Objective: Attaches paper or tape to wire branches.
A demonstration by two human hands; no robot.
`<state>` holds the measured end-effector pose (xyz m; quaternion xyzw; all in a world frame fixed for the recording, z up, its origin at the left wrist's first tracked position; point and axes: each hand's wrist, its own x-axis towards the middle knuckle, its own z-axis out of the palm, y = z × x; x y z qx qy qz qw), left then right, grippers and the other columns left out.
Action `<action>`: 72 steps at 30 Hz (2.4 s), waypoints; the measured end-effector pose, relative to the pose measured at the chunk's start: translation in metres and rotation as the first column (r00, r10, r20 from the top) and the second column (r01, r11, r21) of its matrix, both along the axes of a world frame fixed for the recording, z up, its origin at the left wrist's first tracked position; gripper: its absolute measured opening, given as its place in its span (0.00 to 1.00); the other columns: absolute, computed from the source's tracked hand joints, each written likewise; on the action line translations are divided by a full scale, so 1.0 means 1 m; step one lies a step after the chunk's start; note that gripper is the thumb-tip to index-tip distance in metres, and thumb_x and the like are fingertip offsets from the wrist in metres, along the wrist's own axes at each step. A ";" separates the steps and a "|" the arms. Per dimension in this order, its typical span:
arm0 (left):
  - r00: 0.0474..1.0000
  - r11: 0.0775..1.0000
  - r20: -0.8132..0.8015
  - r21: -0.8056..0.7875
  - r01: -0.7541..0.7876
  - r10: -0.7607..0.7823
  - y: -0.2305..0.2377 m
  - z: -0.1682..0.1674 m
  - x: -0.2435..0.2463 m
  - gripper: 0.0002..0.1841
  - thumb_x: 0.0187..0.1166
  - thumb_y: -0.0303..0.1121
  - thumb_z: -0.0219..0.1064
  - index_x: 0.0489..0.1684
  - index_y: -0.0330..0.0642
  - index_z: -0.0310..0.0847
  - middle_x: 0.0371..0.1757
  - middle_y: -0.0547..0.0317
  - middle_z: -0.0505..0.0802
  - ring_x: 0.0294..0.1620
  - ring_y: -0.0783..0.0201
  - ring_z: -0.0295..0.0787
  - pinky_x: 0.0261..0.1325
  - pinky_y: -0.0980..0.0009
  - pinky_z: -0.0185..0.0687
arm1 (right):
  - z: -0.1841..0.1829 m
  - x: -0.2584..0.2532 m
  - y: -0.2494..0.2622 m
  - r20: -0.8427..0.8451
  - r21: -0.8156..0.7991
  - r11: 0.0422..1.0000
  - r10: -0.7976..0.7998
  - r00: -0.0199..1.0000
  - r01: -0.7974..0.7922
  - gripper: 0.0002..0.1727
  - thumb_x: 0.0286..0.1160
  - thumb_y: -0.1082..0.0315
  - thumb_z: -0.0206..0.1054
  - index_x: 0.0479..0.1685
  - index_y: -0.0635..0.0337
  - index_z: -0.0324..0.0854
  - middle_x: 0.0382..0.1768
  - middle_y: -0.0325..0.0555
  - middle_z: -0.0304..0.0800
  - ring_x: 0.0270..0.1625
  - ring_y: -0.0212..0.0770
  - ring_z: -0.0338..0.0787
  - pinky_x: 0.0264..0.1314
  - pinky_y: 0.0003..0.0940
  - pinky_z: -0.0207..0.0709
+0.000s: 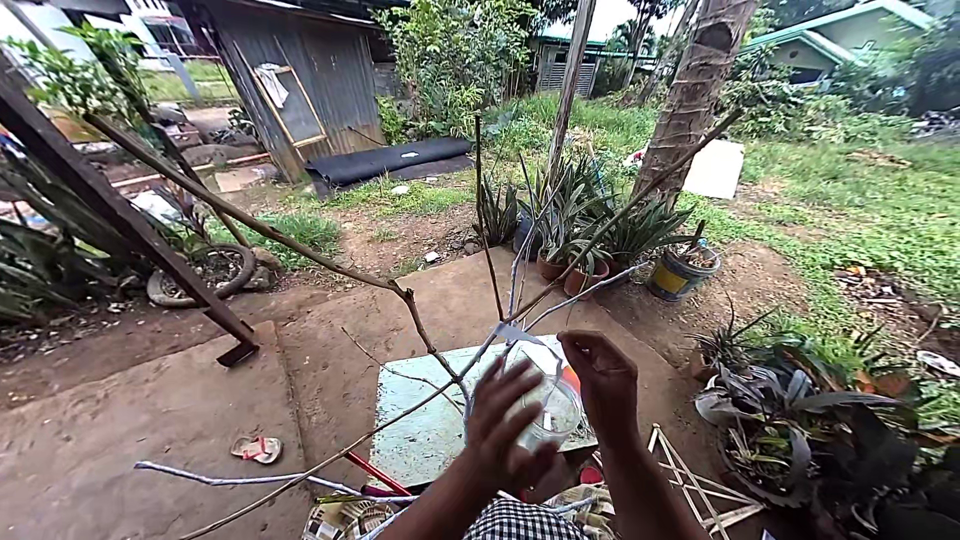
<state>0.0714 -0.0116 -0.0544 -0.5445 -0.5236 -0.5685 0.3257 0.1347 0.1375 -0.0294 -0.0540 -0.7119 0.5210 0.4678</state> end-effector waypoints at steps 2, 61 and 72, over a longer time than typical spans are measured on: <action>0.982 0.991 0.160 0.066 -0.113 0.101 0.007 0.001 -0.024 0.24 0.83 0.46 0.64 0.77 0.61 0.68 0.75 0.70 0.83 0.81 0.66 0.74 0.84 0.58 0.67 | -0.001 0.000 0.002 0.009 -0.093 0.993 0.074 0.997 -0.073 0.09 0.75 0.76 0.63 0.44 0.66 0.89 0.43 0.40 0.95 0.45 0.26 0.92 0.52 0.22 0.86; 0.377 0.919 0.838 0.365 0.149 -0.394 0.032 0.036 -0.059 0.08 0.86 0.23 0.59 0.36 0.37 0.82 0.30 0.60 0.92 0.32 0.69 0.91 0.45 0.72 0.90 | 0.067 -0.110 0.041 0.316 -0.488 0.781 0.574 0.755 -0.389 0.21 0.92 0.53 0.49 0.75 0.44 0.75 0.54 0.38 0.91 0.58 0.35 0.88 0.60 0.39 0.79; 0.898 0.967 0.433 0.188 -0.172 0.076 0.038 0.029 -0.059 0.03 0.70 0.24 0.76 0.35 0.33 0.90 0.39 0.62 0.91 0.42 0.75 0.90 0.51 0.77 0.88 | 0.116 -0.069 0.053 0.282 -0.122 0.778 0.622 0.730 -0.616 0.07 0.73 0.78 0.69 0.37 0.57 0.90 0.31 0.28 0.94 0.33 0.19 0.88 0.40 0.17 0.82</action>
